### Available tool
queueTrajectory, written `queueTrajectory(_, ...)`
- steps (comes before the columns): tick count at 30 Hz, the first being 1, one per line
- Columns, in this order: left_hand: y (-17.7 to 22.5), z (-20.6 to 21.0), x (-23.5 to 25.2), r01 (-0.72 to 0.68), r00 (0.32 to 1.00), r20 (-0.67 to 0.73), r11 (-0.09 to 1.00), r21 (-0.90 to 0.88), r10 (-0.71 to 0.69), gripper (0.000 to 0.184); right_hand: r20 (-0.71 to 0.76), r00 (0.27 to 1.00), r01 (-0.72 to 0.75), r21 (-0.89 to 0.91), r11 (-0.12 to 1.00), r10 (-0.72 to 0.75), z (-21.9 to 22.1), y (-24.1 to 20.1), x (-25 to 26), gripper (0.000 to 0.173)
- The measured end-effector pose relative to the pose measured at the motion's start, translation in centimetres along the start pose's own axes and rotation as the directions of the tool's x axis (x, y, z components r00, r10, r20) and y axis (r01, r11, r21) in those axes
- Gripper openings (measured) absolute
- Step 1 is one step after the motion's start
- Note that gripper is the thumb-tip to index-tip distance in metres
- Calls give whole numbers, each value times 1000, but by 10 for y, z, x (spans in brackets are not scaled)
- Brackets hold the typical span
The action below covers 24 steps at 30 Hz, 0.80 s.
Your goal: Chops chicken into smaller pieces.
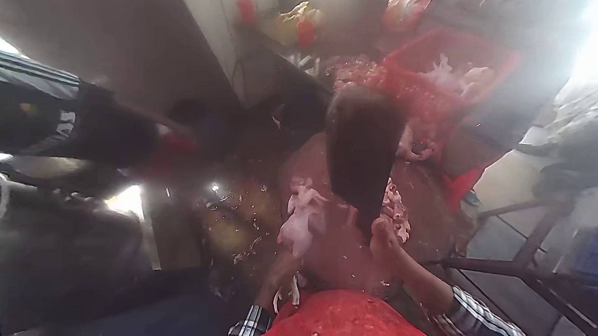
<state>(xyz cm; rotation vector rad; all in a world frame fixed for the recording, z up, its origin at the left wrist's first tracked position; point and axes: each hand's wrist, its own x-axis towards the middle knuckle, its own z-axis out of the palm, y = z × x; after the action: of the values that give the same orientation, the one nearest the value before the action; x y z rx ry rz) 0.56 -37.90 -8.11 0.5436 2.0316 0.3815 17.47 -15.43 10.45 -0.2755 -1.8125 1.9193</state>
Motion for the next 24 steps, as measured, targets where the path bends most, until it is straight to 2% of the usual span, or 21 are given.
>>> queueTrajectory(1, -2, 1, -2, 16, 1000, 4, 1000, -24, -16, 43, -3, 999, 41, 2, 999, -41, 14, 11, 4, 80)
queueTrajectory(3, -8, 2, -3, 22, 1000, -9, 998, -62, -22, 45, 26, 999, 22, -147, 989, -18, 30, 61, -6, 86)
queueTrajectory(4, -12, 2, -1, -1, 1000, -16, 996, -85, -1, 44, 96, 992, -52, -285, 957, 83, 26, 93, -17, 88)
queueTrajectory(5, -16, 3, -1, -42, 999, -25, 992, -121, 39, 41, 160, 949, -183, -420, 889, 272, 15, 126, -27, 80)
queueTrajectory(6, -21, 4, -3, -101, 995, -36, 979, -178, 96, 35, 177, 852, -340, -528, 779, 492, 3, 154, -34, 71)
queueTrajectory(7, -26, 4, -4, -158, 988, -41, 956, -249, 152, 29, 158, 723, -466, -606, 644, 672, -5, 167, -34, 70)
queueTrajectory(8, -37, 3, -7, -175, 984, -31, 947, -270, 173, 27, 139, 619, -547, -630, 552, 773, -6, 168, -33, 71)
queueTrajectory(9, -46, 5, -6, -168, 986, -34, 941, -294, 165, 28, 129, 577, -583, -627, 518, 806, -7, 157, -29, 71)
queueTrajectory(10, -62, 13, -8, -143, 990, -35, 929, -341, 140, 31, 133, 589, -596, -595, 540, 797, -4, 143, -32, 69)
queueTrajectory(12, -82, 22, -12, -126, 992, -62, 857, -500, 109, 38, 154, 707, -550, -495, 673, 691, 5, 123, -33, 68)
queueTrajectory(14, -90, 29, -14, -120, 993, -90, 775, -620, 82, 44, 155, 806, -490, -366, 791, 571, 19, 112, -30, 76)
queueTrajectory(15, -92, 31, -16, -101, 994, -90, 761, -641, 55, 44, 154, 825, -476, -329, 816, 544, 26, 116, -31, 79)
queueTrajectory(16, -94, 31, -15, -90, 995, -89, 754, -651, 42, 42, 167, 821, -463, -366, 807, 546, 29, 126, -32, 79)
queueTrajectory(17, -95, 31, -15, -89, 995, -88, 751, -655, 42, 39, 191, 782, -458, -470, 755, 593, 26, 137, -36, 76)
queueTrajectory(19, -93, 25, -23, -90, 996, -73, 739, -668, 55, 33, 220, 629, -479, -646, 594, 746, 12, 158, -41, 67)
queueTrajectory(20, -92, 17, -31, -86, 996, -71, 731, -677, 51, 29, 202, 587, -477, -696, 537, 784, 8, 165, -47, 67)
queueTrajectory(22, -91, -4, -51, -94, 996, -62, 713, -695, 71, 18, 142, 593, -472, -737, 484, 793, -4, 162, -54, 66)
queueTrajectory(24, -106, -15, -69, -90, 995, -32, 759, -645, 91, 18, 38, 624, -481, -769, 422, 780, -21, 153, -64, 66)
